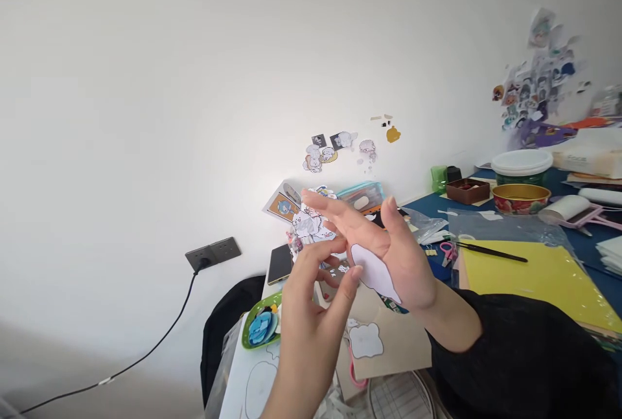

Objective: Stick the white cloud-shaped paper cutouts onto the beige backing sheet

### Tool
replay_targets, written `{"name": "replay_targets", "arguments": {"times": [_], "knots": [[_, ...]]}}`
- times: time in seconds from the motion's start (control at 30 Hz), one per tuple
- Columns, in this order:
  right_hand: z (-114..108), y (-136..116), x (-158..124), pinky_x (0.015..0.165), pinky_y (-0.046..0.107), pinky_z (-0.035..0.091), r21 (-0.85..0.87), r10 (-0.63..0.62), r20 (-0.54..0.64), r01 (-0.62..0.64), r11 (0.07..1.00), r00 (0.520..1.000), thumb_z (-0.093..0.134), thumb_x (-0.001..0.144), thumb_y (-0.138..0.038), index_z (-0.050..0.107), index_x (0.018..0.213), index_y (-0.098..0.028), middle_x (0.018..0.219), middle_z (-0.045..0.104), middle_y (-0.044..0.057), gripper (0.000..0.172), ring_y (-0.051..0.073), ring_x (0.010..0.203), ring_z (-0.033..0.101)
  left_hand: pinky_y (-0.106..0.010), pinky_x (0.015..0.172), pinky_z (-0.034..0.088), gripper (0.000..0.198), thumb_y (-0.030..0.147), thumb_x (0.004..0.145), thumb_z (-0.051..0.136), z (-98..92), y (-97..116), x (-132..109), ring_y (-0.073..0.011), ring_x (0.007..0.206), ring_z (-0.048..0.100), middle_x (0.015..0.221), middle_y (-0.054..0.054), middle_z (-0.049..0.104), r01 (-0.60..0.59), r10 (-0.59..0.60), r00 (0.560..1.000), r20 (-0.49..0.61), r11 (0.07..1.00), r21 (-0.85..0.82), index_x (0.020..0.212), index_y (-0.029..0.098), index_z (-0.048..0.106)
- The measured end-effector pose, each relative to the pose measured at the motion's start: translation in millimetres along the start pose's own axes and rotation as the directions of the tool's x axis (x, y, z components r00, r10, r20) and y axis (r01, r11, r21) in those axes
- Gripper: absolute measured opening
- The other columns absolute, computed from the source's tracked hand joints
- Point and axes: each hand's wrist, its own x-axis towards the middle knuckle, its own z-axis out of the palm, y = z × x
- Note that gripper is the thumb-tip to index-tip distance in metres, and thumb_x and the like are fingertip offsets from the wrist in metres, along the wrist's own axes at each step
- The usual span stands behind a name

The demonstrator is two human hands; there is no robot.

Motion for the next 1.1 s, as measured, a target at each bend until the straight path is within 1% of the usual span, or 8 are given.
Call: {"name": "replay_targets", "arguments": {"times": [0.17, 0.37, 0.67, 0.83, 0.93, 1.0, 1.07, 1.1], "knots": [[0, 6, 0, 0.113, 0.037, 0.007, -0.036, -0.019, -0.015, 0.019, 0.999, 1.000, 0.007, 0.091, -0.060, 0.045, 0.131, -0.029, 0.148, 0.029, -0.006, 0.064, 0.015, 0.139, 0.010, -0.023, 0.062, 0.042, 0.011, 0.032, 0.085, 0.056, 2.9, 2, 0, -0.0125, 0.075, 0.053, 0.091, 0.000, 0.058, 0.087, -0.089, 0.996, -0.016, 0.991, -0.101, 0.093, 0.024, 0.058], [-3, 12, 1, 0.113, 0.040, 0.009, -0.091, -0.015, 0.016, 0.016, 0.996, 1.000, 0.007, 0.092, -0.058, 0.046, 0.131, -0.031, 0.146, 0.032, -0.005, 0.062, 0.017, 0.139, 0.015, -0.023, 0.064, 0.041, 0.010, 0.032, 0.086, 0.054, 5.0, -1, 1, -0.0102, 0.071, 0.049, 0.087, 0.001, 0.053, 0.206, -0.188, 0.978, 0.093, 0.944, -0.256, 0.088, 0.022, 0.054], [0, 9, -2, 0.113, 0.037, 0.010, -0.248, -0.034, 0.016, 0.037, 0.968, 0.999, 0.014, 0.093, -0.056, 0.048, 0.129, -0.029, 0.144, 0.036, -0.003, 0.056, 0.016, 0.138, 0.018, -0.020, 0.064, 0.044, 0.014, 0.030, 0.080, 0.063, 3.7, -6, 6, -0.0100, 0.071, 0.051, 0.078, 0.001, 0.054, 0.254, -0.234, 0.967, 0.100, 0.888, -0.383, 0.084, 0.019, 0.054], [2, 9, -3, 0.112, 0.037, 0.016, -0.327, -0.036, -0.014, 0.029, 0.945, 0.999, 0.019, 0.092, -0.057, 0.044, 0.132, -0.031, 0.144, 0.037, -0.003, 0.053, 0.017, 0.136, 0.023, -0.020, 0.066, 0.042, 0.013, 0.030, 0.082, 0.060, 2.5, -8, 6, -0.0098, 0.071, 0.051, 0.075, 0.001, 0.057, 0.222, -0.202, 0.975, 0.097, 0.922, -0.316, 0.077, 0.018, 0.057], [-8, 14, 3, 0.110, 0.036, 0.020, -0.385, -0.175, -0.131, 0.113, 0.916, 0.976, 0.020, 0.091, -0.058, 0.050, 0.126, -0.029, 0.138, 0.044, -0.001, 0.054, 0.018, 0.132, 0.031, -0.021, 0.064, 0.041, 0.013, 0.030, 0.083, 0.059, 0.4, -6, 3, -0.0103, 0.071, 0.051, 0.076, 0.001, 0.056, 0.182, -0.178, 0.983, 0.039, 0.948, -0.259, 0.076, 0.019, 0.055], [-21, 15, 7, 0.106, 0.036, 0.026, -0.428, -0.289, -0.270, 0.155, 0.890, 0.918, 0.022, 0.091, -0.058, 0.057, 0.116, -0.025, 0.128, 0.053, 0.003, 0.054, 0.019, 0.124, 0.041, -0.021, 0.062, 0.041, 0.011, 0.027, 0.085, 0.057, -3.4, -5, 1, -0.0103, 0.070, 0.051, 0.075, 0.002, 0.055, 0.092, -0.105, 0.992, -0.067, 0.979, -0.185, 0.077, 0.020, 0.054], [-38, 10, 11, 0.099, 0.036, 0.033, -0.453, -0.323, -0.386, 0.128, 0.882, 0.864, 0.027, 0.090, -0.057, 0.061, 0.105, -0.023, 0.114, 0.061, 0.005, 0.051, 0.019, 0.111, 0.051, -0.022, 0.063, 0.041, 0.005, 0.022, 0.085, 0.056, -8.7, -5, 0, -0.0109, 0.071, 0.051, 0.076, 0.001, 0.054, -0.060, 0.049, 0.972, -0.228, 0.997, -0.042, 0.081, 0.021, 0.055], [-45, 6, 11, 0.094, 0.036, 0.037, -0.455, -0.301, -0.424, 0.087, 0.886, 0.854, 0.030, 0.090, -0.057, 0.063, 0.099, -0.022, 0.107, 0.063, 0.005, 0.048, 0.019, 0.104, 0.055, -0.024, 0.064, 0.042, 0.004, 0.017, 0.084, 0.057, -11.4, -6, 0, -0.0117, 0.073, 0.052, 0.077, 0.001, 0.054, -0.153, 0.164, 0.938, -0.304, 0.986, 0.059, 0.083, 0.021, 0.055]]}}
